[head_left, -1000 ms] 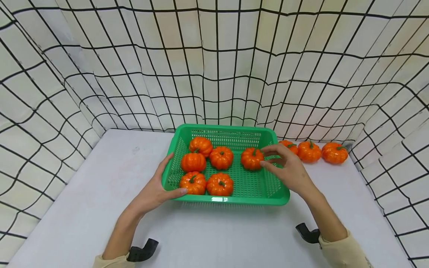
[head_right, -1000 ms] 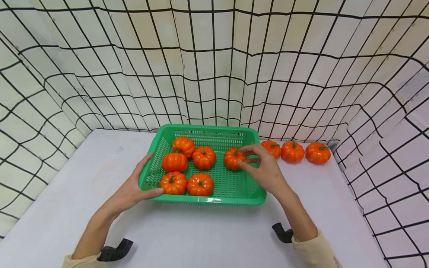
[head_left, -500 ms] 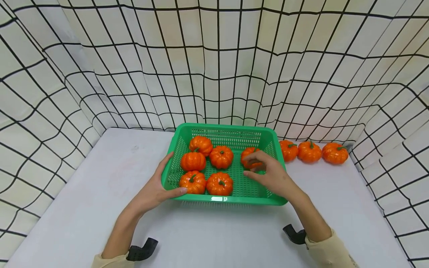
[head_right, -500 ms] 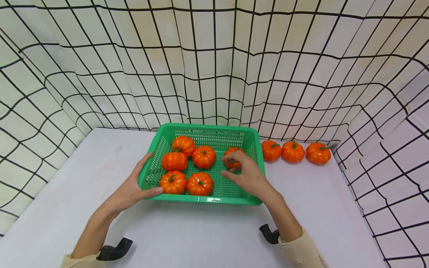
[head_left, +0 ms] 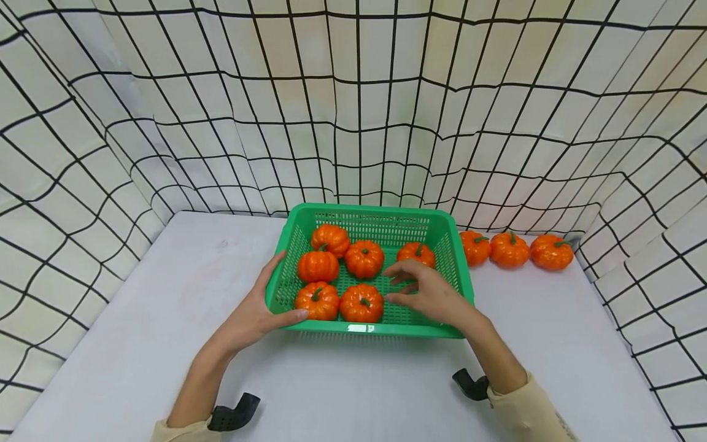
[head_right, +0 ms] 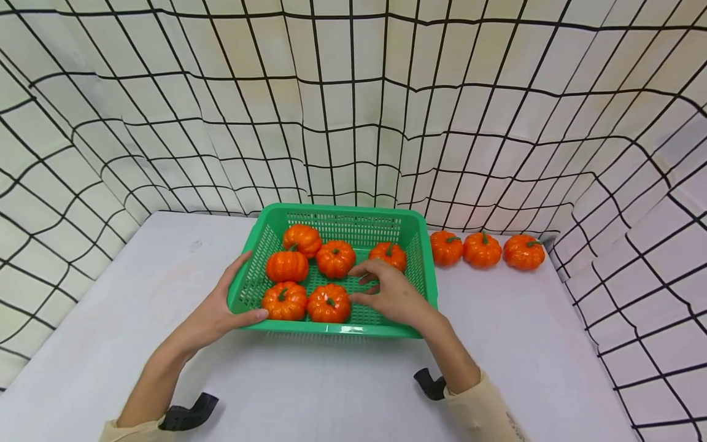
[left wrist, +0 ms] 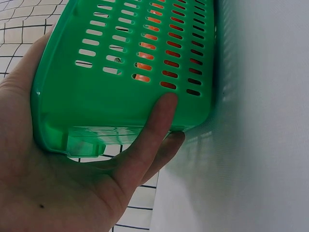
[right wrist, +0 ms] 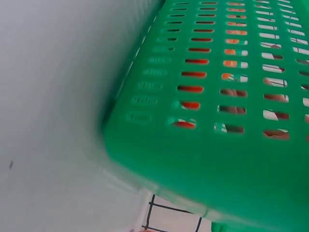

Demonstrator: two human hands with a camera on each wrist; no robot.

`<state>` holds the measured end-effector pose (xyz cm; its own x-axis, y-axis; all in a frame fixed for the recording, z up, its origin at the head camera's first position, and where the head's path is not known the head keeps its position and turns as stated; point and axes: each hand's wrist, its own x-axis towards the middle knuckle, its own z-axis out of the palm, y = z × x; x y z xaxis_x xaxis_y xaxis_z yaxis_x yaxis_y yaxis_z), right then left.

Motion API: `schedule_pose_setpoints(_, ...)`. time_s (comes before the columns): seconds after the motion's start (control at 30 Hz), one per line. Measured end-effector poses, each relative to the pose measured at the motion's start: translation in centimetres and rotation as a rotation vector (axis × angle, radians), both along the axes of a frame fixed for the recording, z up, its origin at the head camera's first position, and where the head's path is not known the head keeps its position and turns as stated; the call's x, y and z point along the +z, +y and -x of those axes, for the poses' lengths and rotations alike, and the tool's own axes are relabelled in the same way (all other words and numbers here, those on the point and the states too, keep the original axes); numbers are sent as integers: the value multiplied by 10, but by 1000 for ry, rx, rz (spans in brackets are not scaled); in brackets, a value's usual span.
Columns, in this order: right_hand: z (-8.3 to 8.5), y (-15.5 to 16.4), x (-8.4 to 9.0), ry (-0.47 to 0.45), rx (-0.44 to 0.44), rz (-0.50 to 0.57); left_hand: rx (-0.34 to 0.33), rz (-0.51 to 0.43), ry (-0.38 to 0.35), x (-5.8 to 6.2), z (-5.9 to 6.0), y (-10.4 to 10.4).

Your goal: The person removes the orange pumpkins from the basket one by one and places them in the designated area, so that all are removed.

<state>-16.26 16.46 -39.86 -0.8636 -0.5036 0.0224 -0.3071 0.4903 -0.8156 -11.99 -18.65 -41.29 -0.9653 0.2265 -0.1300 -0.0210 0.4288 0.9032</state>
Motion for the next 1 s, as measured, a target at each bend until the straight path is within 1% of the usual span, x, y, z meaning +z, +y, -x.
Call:
schedule_pose_setpoints(0.2, -1, -9, 2, -68, 43, -8, 2, 4, 1, 0, 0, 0)
schedule_pose_setpoints(0.37, -3, -15, 2, -99, 72, -21, 6, 12, -4, 1, -1, 0)
schedule_pose_setpoints(0.7, -4, -23, 0, -124, 77, -93, 9, 18, -4, 1, -1, 1)
schedule_pose_setpoints(0.83, -5, -26, 1, -155, 72, -136, 9, 18, -7, 1, -1, 1)
schedule_pose_setpoints(1.0, -4, -30, 1, -175, 87, -182, 5, 11, -4, 1, -1, 0)
